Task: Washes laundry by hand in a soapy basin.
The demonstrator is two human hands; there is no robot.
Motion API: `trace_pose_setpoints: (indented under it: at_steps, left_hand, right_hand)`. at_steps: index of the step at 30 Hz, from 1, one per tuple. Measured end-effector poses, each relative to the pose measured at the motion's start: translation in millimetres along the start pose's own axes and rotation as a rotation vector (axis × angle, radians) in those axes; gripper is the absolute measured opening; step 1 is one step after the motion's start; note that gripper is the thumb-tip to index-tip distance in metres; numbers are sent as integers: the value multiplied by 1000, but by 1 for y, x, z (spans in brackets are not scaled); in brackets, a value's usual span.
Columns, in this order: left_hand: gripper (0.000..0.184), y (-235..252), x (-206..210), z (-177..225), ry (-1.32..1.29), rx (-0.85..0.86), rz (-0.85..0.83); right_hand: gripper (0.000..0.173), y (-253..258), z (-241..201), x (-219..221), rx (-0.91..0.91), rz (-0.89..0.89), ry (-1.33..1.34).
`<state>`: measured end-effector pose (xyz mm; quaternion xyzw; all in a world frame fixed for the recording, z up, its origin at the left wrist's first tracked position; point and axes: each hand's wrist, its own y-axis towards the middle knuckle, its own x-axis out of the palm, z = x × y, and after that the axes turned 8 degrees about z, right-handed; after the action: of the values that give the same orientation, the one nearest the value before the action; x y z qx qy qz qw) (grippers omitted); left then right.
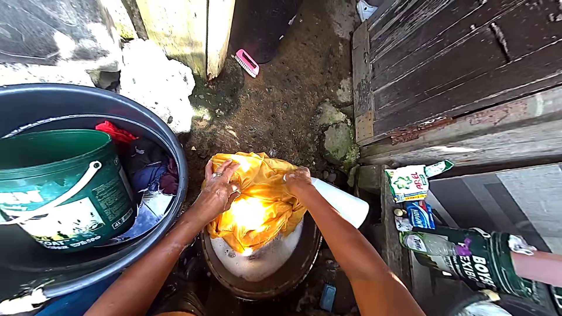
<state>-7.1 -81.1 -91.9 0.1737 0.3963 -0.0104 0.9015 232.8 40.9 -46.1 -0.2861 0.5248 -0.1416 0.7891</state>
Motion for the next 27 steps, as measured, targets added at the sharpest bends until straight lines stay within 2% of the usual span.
trace_pose_setpoints:
  at_steps: [2,7,12,16,19,22,25,27]
  left_hand:
    - [16,1,-1,-1,-62,-39,39]
    - [40,5,-2,-4,-100,-206,221]
    - [48,5,0,-21,-270,-458,397]
    - [49,6,-7,-20,-367,-668,342]
    - [47,8,-9,-17,-418,-747,324]
    - [42,9,-12,-14,-464,-785,299]
    - [39,9,-12,-14,-502,-780,315]
    - [37,10,-12,-14,-508,-782,337]
  right_hand:
    - [36,2,4,-5,25,-21,3]
    - [32,3,-25,-14,-127,153,8]
    - [35,8,-33,-25,-87,112,-4]
    - [37,2,-32,-25,-99,40,-28]
    - [42,-6,-43,-35,-166,120,82]
    - [46,-15,-62,-45,-208,105,71]
    - [45,-2,-61,-48,-177,130,49]
    - [45,-2,-66,-50,-231,156,8]
